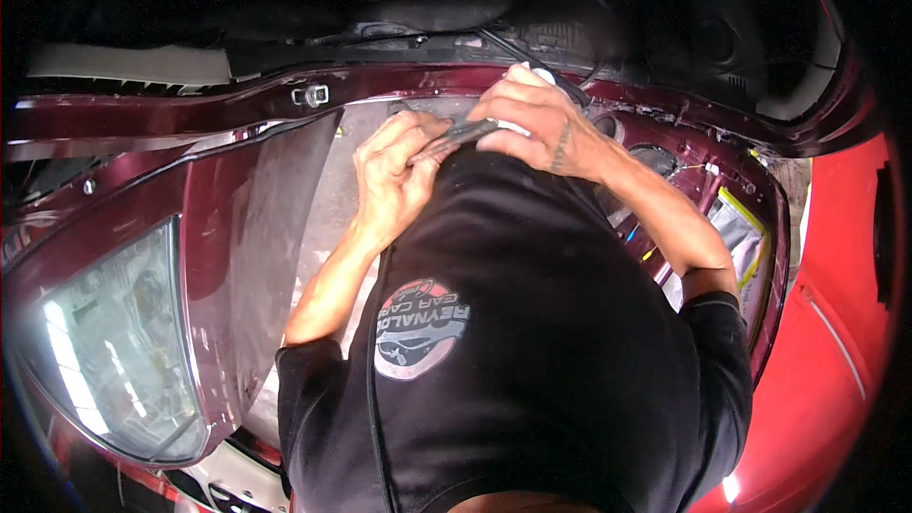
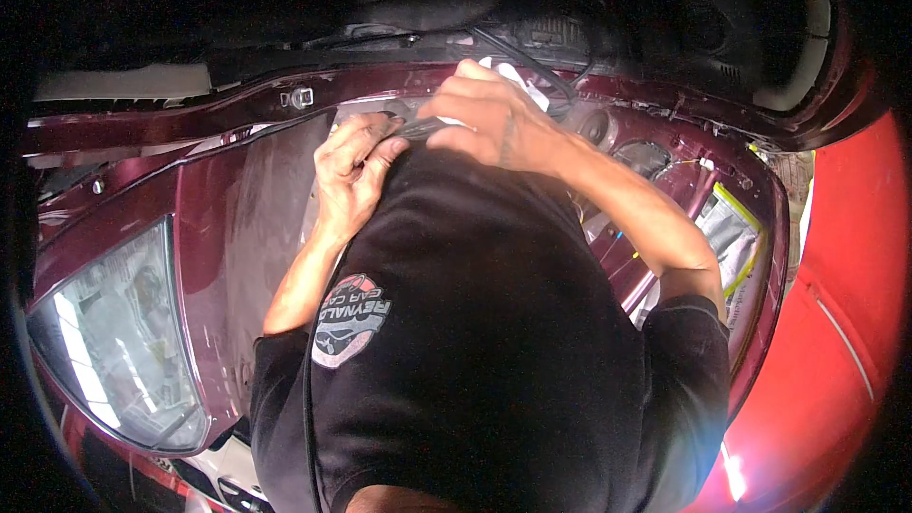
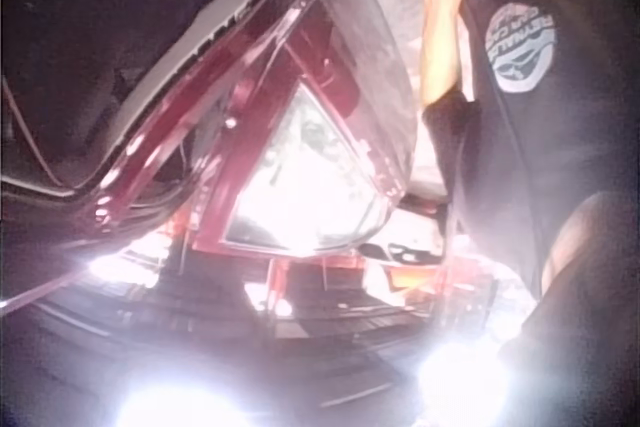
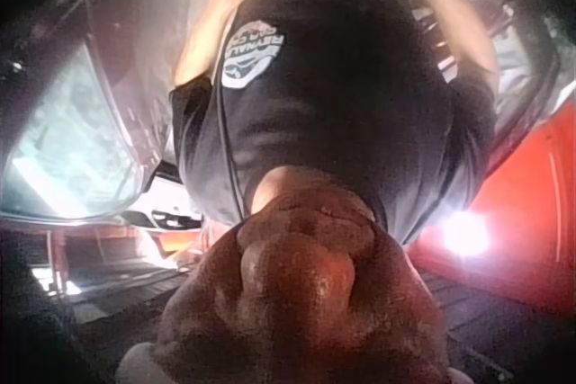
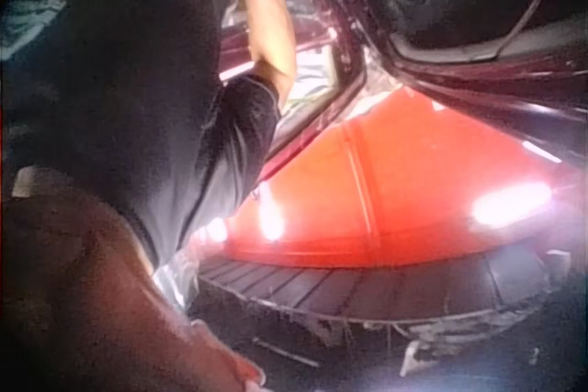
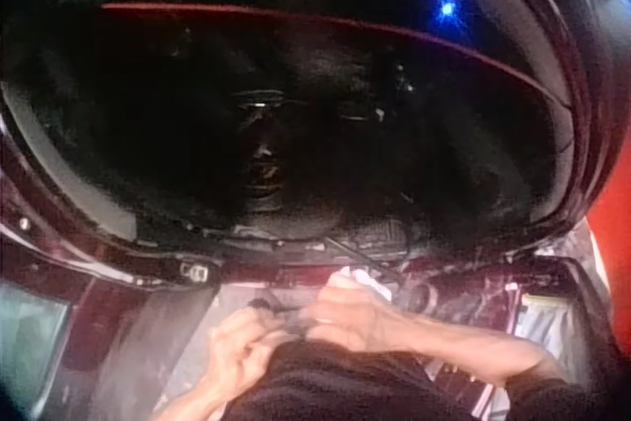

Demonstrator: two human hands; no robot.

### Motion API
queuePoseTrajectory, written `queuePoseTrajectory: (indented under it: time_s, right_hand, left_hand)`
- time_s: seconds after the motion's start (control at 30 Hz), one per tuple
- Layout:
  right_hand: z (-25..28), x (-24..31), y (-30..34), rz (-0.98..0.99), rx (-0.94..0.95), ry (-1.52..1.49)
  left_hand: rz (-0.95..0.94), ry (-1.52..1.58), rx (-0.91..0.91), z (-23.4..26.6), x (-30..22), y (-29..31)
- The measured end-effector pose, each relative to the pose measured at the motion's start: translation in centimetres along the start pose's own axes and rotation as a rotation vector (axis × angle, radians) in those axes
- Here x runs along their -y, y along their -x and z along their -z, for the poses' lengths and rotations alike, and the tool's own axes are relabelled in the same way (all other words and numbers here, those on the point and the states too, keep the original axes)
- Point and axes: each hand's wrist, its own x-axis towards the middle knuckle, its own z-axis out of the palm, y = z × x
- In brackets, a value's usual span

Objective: The person cleans the trunk opening of a maroon car with a white cloth, then uses a flathead screwdriver to pry and install a black rubber weather stripping seal along the trunk lid perimeter. The seal is pressed into place around the entire opening.

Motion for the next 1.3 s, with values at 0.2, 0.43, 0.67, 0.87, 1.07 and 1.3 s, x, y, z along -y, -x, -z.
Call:
queuePoseTrajectory:
  time_s: [0.2,0.43,0.67,0.87,1.07,1.3]
  right_hand:
    - [-0.8,0.3,-0.4,-0.027,0.054,0.057]
    - [-0.8,0.0,-0.5,0.011,0.049,0.047]
    - [3.3,1.1,-1.3,0.036,0.001,0.017]
    - [6.6,2.2,-1.6,-0.08,0.026,0.067]
    - [6.5,4.1,-4.0,-0.001,0.182,0.177]
    - [10.2,6.6,-3.5,-0.034,0.147,0.151]
  left_hand:
    - [0.131,0.039,0.029,-0.5,0.0,0.5]
    - [0.115,0.028,-0.006,-0.9,0.3,0.2]
    - [0.342,0.33,-0.031,1.5,-0.1,-0.3]
    - [0.534,0.4,0.057,1.5,1.7,-0.6]
    - [0.023,0.453,-0.084,-2.1,0.6,-2.0]
    - [0.297,0.769,0.183,-1.2,2.6,-1.2]
